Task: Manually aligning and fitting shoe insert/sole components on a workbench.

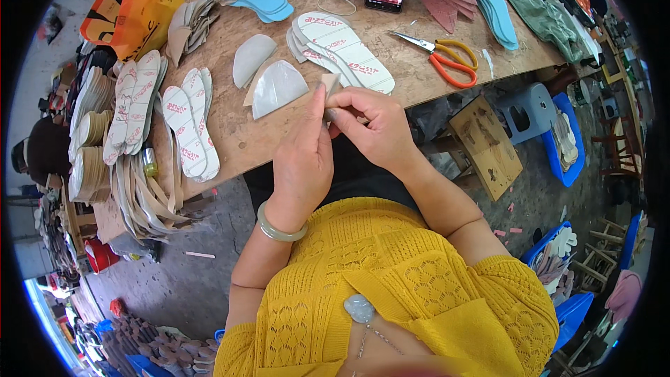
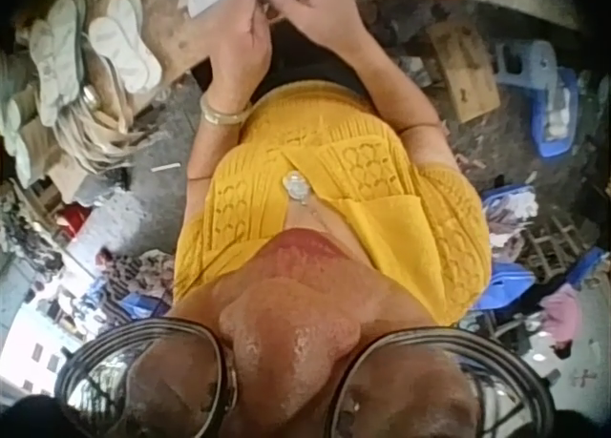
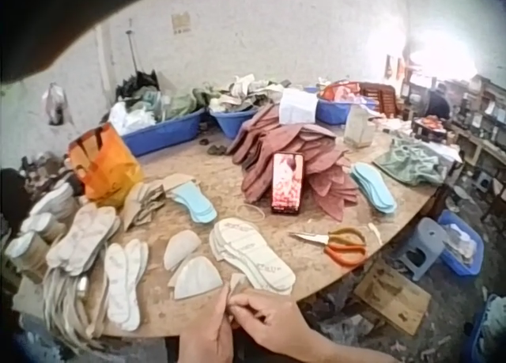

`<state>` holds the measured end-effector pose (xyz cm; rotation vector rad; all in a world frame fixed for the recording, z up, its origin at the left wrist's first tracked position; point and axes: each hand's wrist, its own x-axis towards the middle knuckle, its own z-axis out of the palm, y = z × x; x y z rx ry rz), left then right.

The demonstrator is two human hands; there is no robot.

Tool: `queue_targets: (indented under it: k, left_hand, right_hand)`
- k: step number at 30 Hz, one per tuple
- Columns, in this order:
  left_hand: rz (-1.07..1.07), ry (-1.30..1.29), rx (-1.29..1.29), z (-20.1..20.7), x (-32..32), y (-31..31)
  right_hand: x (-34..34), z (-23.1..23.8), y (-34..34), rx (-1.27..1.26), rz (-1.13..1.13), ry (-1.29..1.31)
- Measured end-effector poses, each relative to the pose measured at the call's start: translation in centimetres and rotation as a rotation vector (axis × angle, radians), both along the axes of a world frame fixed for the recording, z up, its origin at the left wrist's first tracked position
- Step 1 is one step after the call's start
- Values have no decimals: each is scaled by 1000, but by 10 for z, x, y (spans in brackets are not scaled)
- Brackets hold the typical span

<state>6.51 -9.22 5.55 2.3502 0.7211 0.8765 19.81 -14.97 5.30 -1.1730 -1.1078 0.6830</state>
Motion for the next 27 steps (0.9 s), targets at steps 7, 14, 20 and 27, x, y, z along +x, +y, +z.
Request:
queue_targets:
  k: [7, 14, 20, 27]
  left_hand:
    - [-147, -330, -692, 1, 4, 7]
    - [-151, -544, -1120, -23, 0, 24]
    - [-114, -771, -1307, -5, 10, 10]
    - [-199, -740, -1258, -26, 5, 20]
  right_hand:
    - [7, -5, 5, -146, 93, 279]
    - [1, -9, 5, -145, 106, 235]
    - [-7, -21, 8, -78, 110, 364]
    - [-8, -27, 9, 14, 101, 271]
